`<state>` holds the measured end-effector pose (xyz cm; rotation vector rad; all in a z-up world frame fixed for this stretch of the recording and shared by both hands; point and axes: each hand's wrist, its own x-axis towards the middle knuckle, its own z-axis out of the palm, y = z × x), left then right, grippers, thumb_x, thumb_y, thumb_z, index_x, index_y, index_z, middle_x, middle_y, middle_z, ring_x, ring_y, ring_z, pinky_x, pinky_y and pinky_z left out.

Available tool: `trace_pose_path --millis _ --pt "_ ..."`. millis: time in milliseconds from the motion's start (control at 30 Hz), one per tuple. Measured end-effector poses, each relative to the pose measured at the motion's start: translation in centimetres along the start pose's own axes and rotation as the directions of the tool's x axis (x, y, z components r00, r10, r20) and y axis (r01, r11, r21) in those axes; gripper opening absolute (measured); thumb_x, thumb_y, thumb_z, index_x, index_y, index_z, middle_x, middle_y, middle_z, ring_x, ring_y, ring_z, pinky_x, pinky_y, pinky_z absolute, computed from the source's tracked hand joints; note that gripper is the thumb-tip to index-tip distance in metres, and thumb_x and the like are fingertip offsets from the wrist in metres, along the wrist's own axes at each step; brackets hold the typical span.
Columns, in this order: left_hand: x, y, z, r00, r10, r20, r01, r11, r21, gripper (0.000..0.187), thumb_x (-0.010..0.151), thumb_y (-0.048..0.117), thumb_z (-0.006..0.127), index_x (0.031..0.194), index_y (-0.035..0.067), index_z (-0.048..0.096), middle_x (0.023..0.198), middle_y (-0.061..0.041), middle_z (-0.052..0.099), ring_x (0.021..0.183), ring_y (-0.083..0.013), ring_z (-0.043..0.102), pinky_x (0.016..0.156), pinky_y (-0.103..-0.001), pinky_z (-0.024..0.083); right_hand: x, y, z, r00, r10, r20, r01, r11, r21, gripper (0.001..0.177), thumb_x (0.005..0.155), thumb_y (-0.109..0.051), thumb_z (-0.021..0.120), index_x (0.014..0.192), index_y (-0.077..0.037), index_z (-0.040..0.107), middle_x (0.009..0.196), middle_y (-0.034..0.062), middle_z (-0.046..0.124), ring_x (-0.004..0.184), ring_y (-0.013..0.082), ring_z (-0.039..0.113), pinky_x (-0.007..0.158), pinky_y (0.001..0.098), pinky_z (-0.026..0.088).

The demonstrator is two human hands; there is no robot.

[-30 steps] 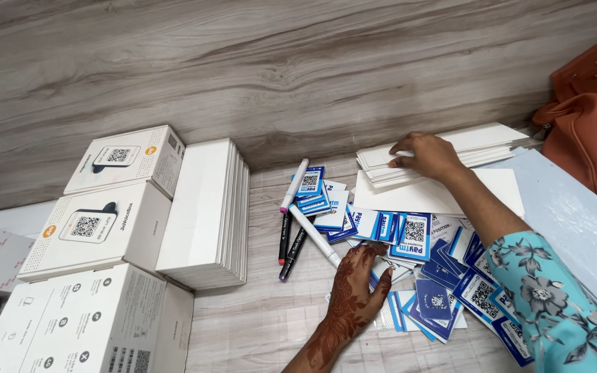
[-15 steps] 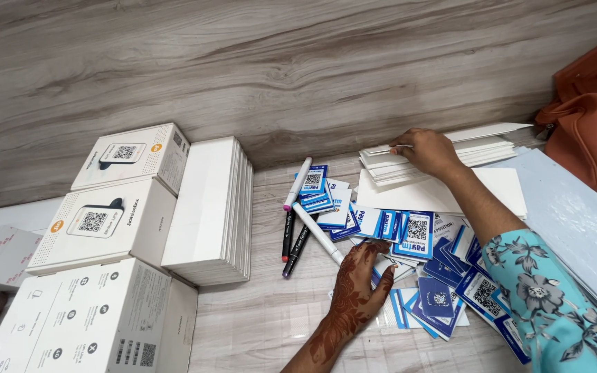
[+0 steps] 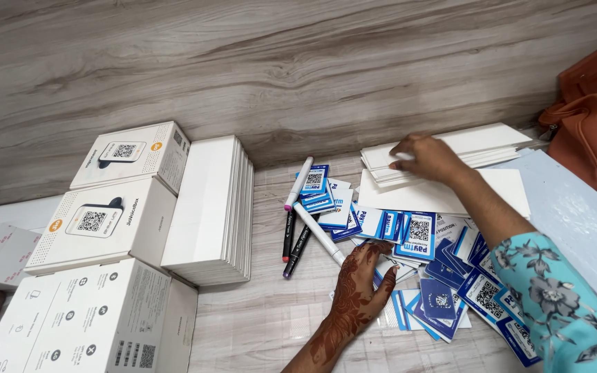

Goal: The person repeatedly picks up white rectangular cards, folds them, and places them into a stack. The person also handles blue cards with QR codes and white boxes labeled with QR codes, organizing them on the floor.

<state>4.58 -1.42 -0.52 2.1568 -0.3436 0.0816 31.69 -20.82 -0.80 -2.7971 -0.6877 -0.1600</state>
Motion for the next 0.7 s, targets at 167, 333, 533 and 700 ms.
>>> trace_pose_path --millis 167,333,533,700 --pt "0.1 0.0 -0.1 0.999 0.03 -0.011 -0.03 0.999 -0.013 0.041 0.102 0.028 0.058 0.133 0.002 0.056 0.125 -0.019 0.064 0.121 -0.0342 0.06 0.107 -0.049 0.045 -0.2 -1.9 1.2 0.989 -0.129 -0.069 0.127 0.991 -0.033 0.042 0.088 -0.048 0.07 0.114 -0.016 0.076 0.117 0.0039 0.072 0.107 0.0206 0.068 0.097 0.0407 0.056" --pt "0.1 -0.1 -0.1 1.0 0.021 0.0 -0.021 1.0 -0.014 0.042 0.103 0.027 0.058 0.135 0.001 0.055 0.127 -0.02 0.062 0.121 -0.035 0.059 0.106 -0.05 0.045 1.1 -3.7 1.1 0.986 -0.151 -0.067 0.136 0.972 -0.193 0.04 0.087 -0.054 0.071 0.109 -0.021 0.078 0.114 -0.0012 0.074 0.108 0.0188 0.069 0.096 0.0389 0.056" --pt "0.0 -0.4 0.1 0.999 0.033 0.004 -0.033 0.999 -0.003 0.04 0.104 0.029 0.057 0.132 0.001 0.057 0.126 -0.019 0.063 0.121 -0.0337 0.061 0.106 -0.048 0.046 2.2 -3.5 0.5 0.999 0.027 -0.02 -0.028 0.997 -0.077 0.043 0.077 -0.056 0.077 0.105 -0.023 0.08 0.114 -0.0001 0.074 0.106 0.0198 0.069 0.092 0.0393 0.056" --pt "0.1 -0.5 0.1 1.0 0.023 0.013 -0.023 1.0 -0.009 0.041 0.103 0.028 0.057 0.133 0.001 0.057 0.126 -0.019 0.063 0.12 -0.0341 0.06 0.106 -0.049 0.045 2.7 -2.5 0.5 0.978 -0.013 -0.206 -0.008 0.995 -0.099 0.031 0.092 -0.048 0.072 0.105 -0.021 0.08 0.107 -0.0004 0.077 0.1 0.019 0.073 0.089 0.0376 0.059"
